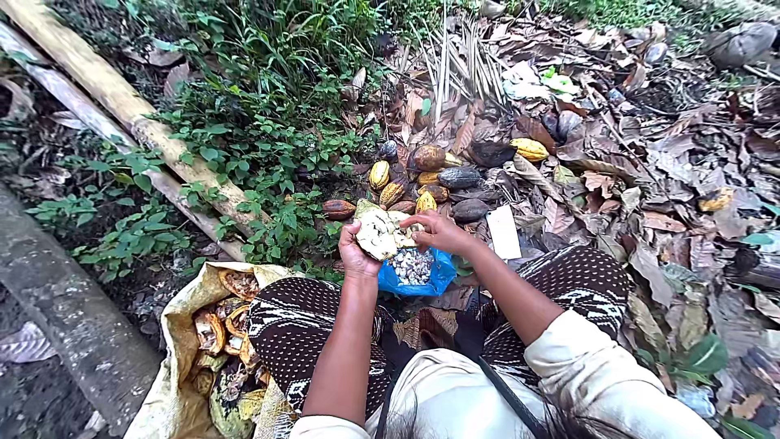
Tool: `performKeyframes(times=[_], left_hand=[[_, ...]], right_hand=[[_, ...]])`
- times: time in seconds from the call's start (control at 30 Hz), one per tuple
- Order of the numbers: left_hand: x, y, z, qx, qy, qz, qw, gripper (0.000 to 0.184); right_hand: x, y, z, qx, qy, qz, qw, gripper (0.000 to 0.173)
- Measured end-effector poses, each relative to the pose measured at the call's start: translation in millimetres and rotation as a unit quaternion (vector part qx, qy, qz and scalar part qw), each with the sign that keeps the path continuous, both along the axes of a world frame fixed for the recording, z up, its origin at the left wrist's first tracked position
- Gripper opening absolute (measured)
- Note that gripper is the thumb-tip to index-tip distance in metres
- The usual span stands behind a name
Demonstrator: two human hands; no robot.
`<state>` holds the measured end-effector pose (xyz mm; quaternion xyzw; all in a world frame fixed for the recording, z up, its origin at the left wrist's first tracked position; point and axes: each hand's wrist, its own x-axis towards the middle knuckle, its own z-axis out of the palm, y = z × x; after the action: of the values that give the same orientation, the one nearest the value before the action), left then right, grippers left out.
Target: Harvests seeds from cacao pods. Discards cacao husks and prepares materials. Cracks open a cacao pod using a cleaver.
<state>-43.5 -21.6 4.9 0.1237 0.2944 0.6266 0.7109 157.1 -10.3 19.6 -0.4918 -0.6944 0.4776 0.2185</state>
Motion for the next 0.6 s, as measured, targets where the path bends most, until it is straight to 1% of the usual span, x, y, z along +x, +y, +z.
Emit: performKeyframes(times=[0.1,0.2,0.37,0.47,0.6], left_hand=[[2,-3,1,-0.011,0.002,-0.012,1.0,0.03],[5,-6,4,-0.009,0.018,-0.016,1.0,0.02],[7,-6,5,-0.024,0.063,-0.035,0.997,0.02],[10,-6,0,-0.042,0.077,-0.044,0.995,0.019],[12,-7,-5,-0.058,0.094,-0.071,0.991,0.019]], right_hand=[[4,1,8,-0.036,-0.037,0.03,0.998,0.035],[3,-1,7,0.005,-0.122,0.076,0.99,0.029],[-4,-5,-3,0.016,-0.146,0.092,0.985,0.026],[-7,-5,-6,0.018,-0.191,0.107,0.976,0.026],[-7,-3,-9,-0.014,-0.201,0.158,0.967,0.027]])
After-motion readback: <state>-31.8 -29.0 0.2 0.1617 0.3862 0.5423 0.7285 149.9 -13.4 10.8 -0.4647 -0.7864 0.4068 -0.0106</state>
